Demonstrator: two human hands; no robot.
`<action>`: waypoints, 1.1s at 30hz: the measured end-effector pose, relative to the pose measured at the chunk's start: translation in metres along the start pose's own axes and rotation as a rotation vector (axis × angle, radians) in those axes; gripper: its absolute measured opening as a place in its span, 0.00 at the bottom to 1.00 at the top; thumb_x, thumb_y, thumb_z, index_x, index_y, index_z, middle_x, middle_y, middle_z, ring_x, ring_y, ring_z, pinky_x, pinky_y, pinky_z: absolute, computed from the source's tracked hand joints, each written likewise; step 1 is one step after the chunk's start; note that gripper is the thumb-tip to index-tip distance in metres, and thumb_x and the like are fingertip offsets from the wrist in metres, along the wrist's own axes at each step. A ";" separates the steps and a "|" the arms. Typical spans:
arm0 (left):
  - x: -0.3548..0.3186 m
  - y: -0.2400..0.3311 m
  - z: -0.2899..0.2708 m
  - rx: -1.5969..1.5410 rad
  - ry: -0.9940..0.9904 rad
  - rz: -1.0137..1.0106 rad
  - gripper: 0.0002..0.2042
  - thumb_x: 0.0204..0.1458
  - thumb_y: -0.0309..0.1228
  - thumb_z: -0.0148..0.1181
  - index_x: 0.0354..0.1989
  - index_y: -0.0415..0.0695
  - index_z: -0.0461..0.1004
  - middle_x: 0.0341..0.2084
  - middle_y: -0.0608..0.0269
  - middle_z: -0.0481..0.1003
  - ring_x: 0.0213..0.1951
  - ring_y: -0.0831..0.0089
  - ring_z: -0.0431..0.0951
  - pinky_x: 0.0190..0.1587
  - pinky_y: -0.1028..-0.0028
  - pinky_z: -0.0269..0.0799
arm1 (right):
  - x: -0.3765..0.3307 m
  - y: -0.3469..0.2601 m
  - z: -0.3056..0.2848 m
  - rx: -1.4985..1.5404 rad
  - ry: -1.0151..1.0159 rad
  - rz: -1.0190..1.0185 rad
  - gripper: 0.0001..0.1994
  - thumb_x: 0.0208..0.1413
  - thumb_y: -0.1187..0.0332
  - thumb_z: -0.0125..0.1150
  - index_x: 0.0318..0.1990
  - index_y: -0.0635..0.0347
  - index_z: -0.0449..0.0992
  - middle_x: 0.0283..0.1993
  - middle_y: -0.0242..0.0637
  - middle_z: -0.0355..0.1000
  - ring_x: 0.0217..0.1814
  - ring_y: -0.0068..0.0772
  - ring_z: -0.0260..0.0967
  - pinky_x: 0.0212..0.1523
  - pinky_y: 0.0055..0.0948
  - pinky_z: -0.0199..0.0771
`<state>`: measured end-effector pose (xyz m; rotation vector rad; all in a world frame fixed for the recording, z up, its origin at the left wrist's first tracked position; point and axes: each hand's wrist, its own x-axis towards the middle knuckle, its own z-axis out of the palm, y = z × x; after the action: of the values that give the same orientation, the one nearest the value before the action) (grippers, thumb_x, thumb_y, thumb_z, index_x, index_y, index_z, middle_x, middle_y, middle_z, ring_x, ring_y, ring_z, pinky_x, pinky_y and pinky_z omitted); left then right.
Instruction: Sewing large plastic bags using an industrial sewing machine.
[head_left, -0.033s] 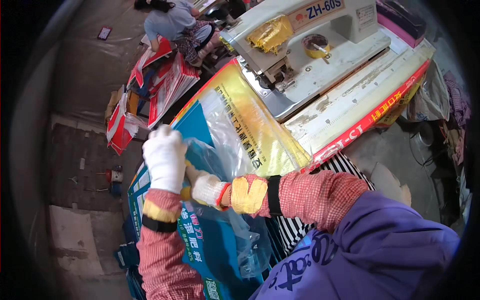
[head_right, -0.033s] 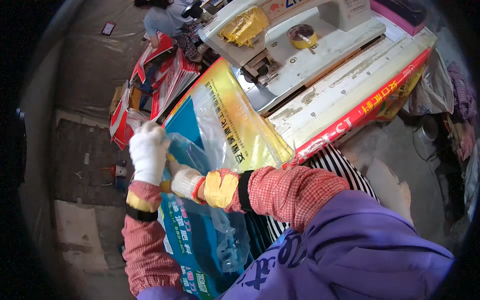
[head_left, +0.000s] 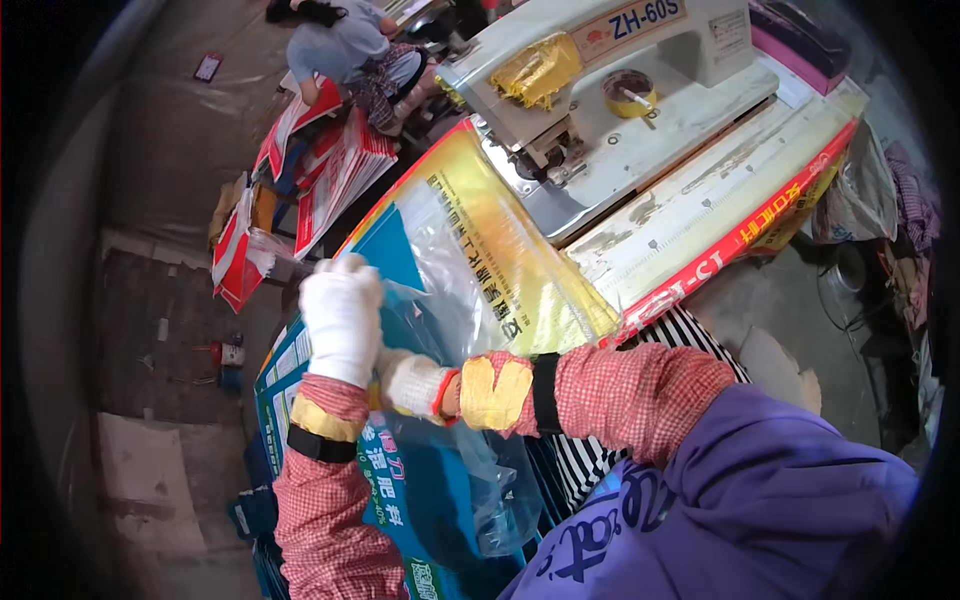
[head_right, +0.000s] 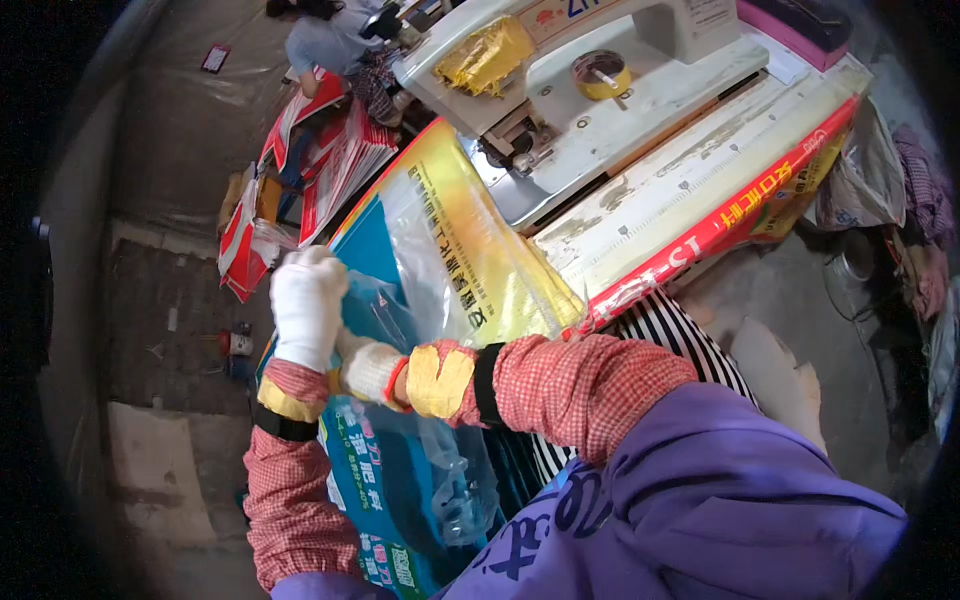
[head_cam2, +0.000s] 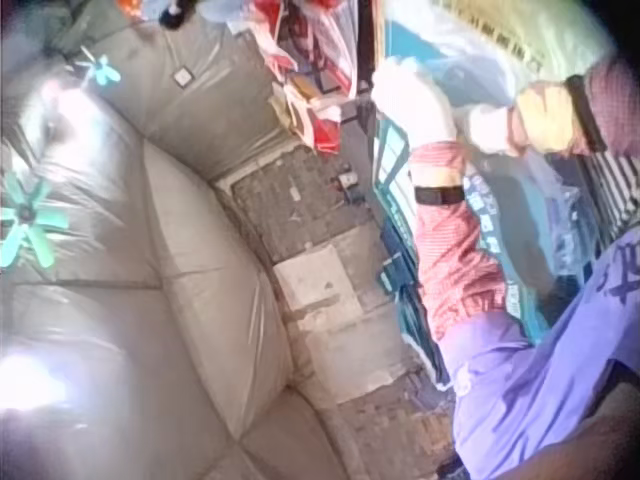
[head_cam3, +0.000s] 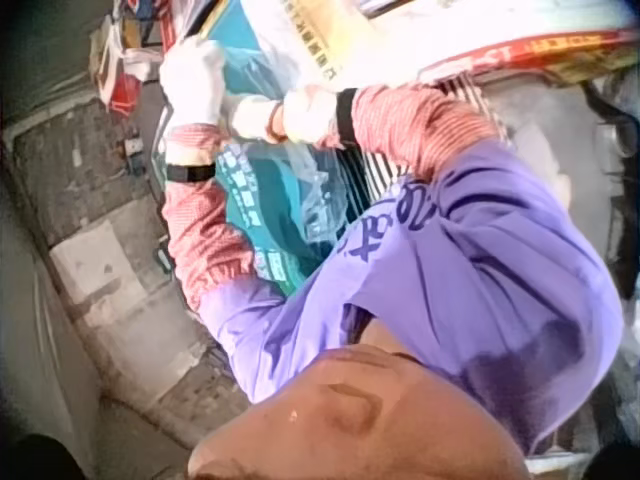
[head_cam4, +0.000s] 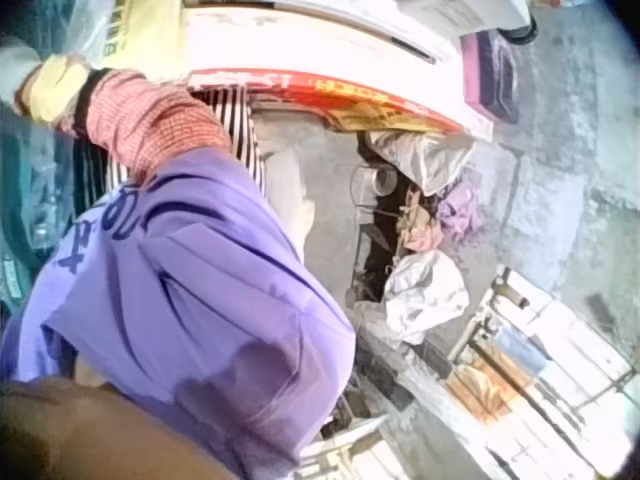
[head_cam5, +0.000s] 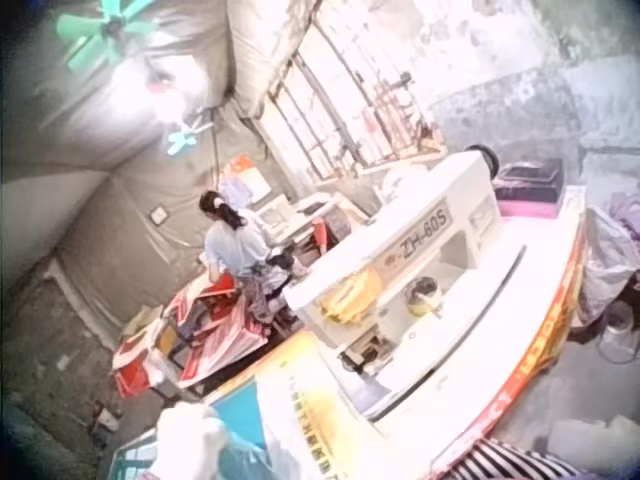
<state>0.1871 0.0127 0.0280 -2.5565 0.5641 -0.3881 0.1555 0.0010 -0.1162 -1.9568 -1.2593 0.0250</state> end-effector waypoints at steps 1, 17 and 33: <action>-0.006 0.007 0.002 -0.044 0.102 0.184 0.06 0.34 0.24 0.52 0.24 0.43 0.69 0.23 0.58 0.70 0.29 0.59 0.72 0.31 0.61 0.69 | -0.011 -0.016 -0.016 0.101 0.037 -0.087 0.13 0.46 0.65 0.55 0.41 0.50 0.76 0.44 0.49 0.70 0.41 0.42 0.71 0.42 0.37 0.70; -0.071 -0.033 -0.003 0.114 -0.297 0.180 0.13 0.47 0.29 0.53 0.42 0.46 0.69 0.20 0.59 0.73 0.23 0.64 0.76 0.22 0.69 0.69 | -0.018 0.025 -0.018 0.916 -0.091 0.360 0.19 0.56 0.57 0.47 0.52 0.54 0.67 0.26 0.46 0.75 0.26 0.43 0.73 0.29 0.39 0.70; 0.114 -0.053 -0.070 0.608 -0.024 -0.396 0.10 0.53 0.32 0.46 0.33 0.40 0.72 0.33 0.54 0.75 0.34 0.55 0.78 0.34 0.59 0.74 | -0.205 -0.014 0.067 1.371 0.324 -0.533 0.16 0.33 0.51 0.64 0.27 0.50 0.74 0.27 0.31 0.71 0.28 0.34 0.69 0.31 0.51 0.67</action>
<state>0.2779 -0.0255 0.1326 -2.0574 -0.0812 -0.5622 0.0142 -0.1148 -0.2312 -0.4177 -1.0233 0.2256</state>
